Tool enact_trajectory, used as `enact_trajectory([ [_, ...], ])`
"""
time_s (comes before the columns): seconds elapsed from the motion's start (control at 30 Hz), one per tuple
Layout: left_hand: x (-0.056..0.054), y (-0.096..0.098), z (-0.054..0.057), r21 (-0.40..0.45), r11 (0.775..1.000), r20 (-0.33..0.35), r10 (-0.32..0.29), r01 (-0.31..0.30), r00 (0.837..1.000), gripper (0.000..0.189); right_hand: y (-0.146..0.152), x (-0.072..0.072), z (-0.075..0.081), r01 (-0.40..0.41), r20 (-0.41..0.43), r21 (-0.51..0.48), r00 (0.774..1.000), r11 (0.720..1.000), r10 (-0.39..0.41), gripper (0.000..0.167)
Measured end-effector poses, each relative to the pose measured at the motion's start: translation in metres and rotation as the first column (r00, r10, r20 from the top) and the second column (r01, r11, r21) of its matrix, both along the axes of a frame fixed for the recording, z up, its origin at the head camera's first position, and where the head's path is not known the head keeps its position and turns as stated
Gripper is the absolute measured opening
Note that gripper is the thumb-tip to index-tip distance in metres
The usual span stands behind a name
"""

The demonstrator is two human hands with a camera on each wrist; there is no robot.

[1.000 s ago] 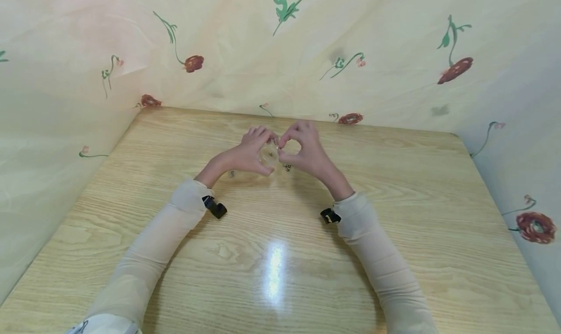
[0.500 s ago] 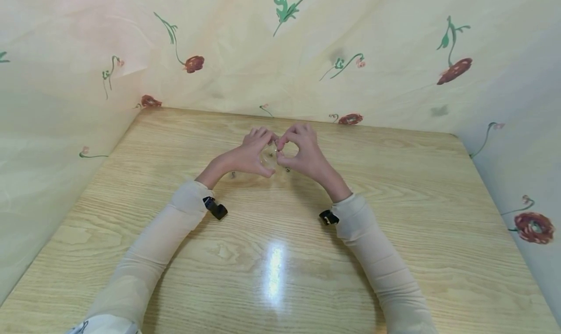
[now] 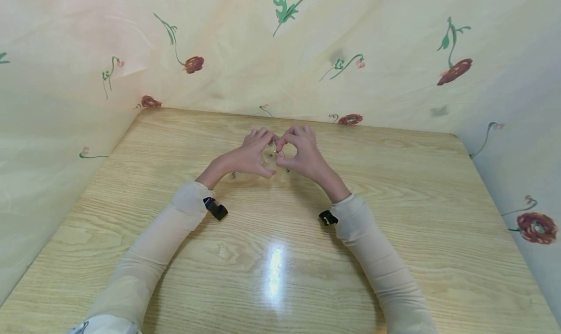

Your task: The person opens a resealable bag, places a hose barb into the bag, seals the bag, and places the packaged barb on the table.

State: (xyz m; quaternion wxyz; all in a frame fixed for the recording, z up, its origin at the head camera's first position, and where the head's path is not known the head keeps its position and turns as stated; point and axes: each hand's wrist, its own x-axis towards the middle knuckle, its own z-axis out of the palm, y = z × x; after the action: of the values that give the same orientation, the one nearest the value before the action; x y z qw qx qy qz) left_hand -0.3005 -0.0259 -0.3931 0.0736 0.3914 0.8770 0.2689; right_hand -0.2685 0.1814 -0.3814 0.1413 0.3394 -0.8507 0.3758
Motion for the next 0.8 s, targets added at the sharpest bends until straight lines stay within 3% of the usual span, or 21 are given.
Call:
enact_trajectory([
  [0.8, -0.0009, 0.0006, 0.0019, 0.004, 1.000, 0.014, 0.000, 0.000, 1.000, 0.065, 0.0027, -0.0008, 0.0041, -0.005, 0.038, 0.012, 0.999, 1.000, 0.005, 0.007],
])
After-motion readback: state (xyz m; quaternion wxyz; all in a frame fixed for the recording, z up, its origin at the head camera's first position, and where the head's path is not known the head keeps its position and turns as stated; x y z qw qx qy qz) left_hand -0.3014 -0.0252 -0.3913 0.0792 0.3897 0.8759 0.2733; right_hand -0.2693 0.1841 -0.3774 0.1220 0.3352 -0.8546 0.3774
